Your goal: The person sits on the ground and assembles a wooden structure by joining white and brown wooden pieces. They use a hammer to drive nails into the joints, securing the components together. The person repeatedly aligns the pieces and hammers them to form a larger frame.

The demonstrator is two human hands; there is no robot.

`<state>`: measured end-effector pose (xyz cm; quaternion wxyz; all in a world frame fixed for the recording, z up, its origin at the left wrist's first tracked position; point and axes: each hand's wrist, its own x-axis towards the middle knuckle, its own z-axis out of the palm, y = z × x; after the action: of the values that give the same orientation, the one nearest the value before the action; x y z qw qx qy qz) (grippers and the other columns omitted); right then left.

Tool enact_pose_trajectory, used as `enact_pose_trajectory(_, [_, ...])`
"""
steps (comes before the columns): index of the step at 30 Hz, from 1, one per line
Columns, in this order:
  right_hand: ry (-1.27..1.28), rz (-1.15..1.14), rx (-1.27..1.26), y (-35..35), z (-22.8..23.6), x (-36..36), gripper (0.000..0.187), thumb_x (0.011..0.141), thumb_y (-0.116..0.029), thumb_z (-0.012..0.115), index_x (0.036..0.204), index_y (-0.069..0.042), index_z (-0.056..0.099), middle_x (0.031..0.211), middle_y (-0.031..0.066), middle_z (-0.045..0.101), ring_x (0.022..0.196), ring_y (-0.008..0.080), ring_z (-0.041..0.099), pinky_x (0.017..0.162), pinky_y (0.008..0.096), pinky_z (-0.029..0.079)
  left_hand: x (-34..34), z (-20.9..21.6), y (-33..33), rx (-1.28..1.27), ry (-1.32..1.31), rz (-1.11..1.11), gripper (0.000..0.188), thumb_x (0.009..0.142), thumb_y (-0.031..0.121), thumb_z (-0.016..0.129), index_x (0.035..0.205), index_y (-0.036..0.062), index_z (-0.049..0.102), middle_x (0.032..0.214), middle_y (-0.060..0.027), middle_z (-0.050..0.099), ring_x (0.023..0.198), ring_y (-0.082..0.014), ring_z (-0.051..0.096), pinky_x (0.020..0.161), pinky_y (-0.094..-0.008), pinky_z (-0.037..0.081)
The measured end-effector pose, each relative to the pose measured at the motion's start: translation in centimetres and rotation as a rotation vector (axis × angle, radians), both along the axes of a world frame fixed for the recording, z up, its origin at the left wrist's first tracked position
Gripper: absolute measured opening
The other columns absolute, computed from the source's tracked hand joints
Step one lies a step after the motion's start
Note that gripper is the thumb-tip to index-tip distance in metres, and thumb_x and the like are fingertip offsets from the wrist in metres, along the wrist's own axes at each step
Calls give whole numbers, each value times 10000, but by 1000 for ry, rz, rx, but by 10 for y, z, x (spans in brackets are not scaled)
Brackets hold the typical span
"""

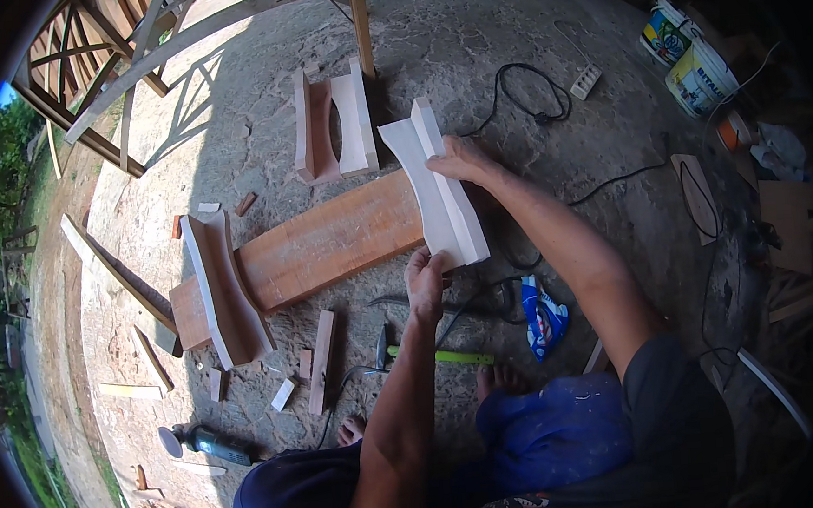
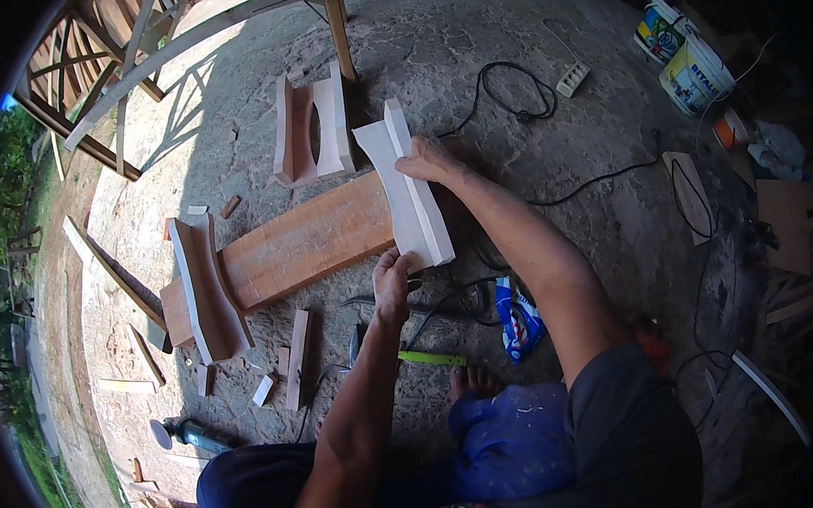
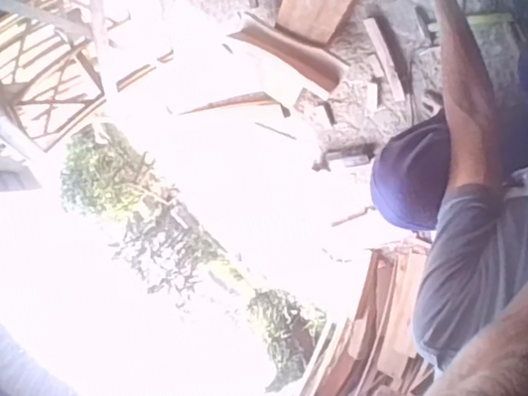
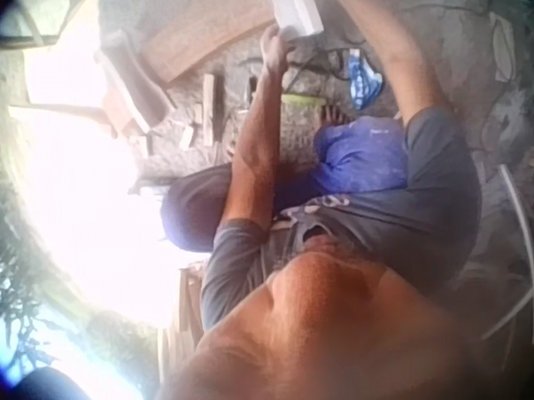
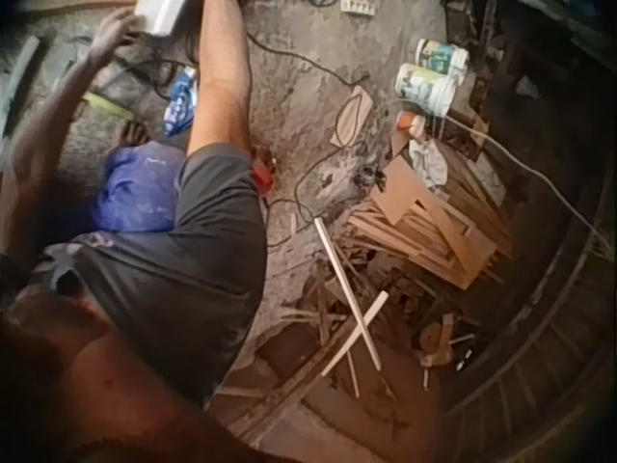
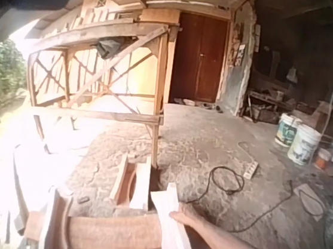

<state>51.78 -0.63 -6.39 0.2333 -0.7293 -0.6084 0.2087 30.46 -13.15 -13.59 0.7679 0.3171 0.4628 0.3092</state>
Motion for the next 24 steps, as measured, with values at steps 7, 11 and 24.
enact_pose_trajectory(7, [451,-198,-118,-41,-39,-3,737,850,-614,685,1158,54,650,1115,280,691,1061,371,682,886,468,537,11,3,-2,24,9,63,361,950,230,607,1283,92,595,1049,-35,685,848,-156,649,688,-310,521])
enact_pose_trajectory(11, [809,-201,-235,-80,-24,-24,769,842,-567,711,1299,35,571,1251,236,634,1154,332,625,961,474,486,5,-9,5,28,-23,61,377,960,216,589,1317,98,580,1055,-34,686,862,-161,658,688,-311,531])
enact_pose_trajectory(24, [1109,-244,-179,-106,-7,-50,667,901,-458,665,1377,-11,531,1186,159,652,1066,263,660,888,428,542,-1,12,3,98,-12,67,337,950,195,564,1246,71,670,964,-24,695,766,-131,635,596,-275,487])
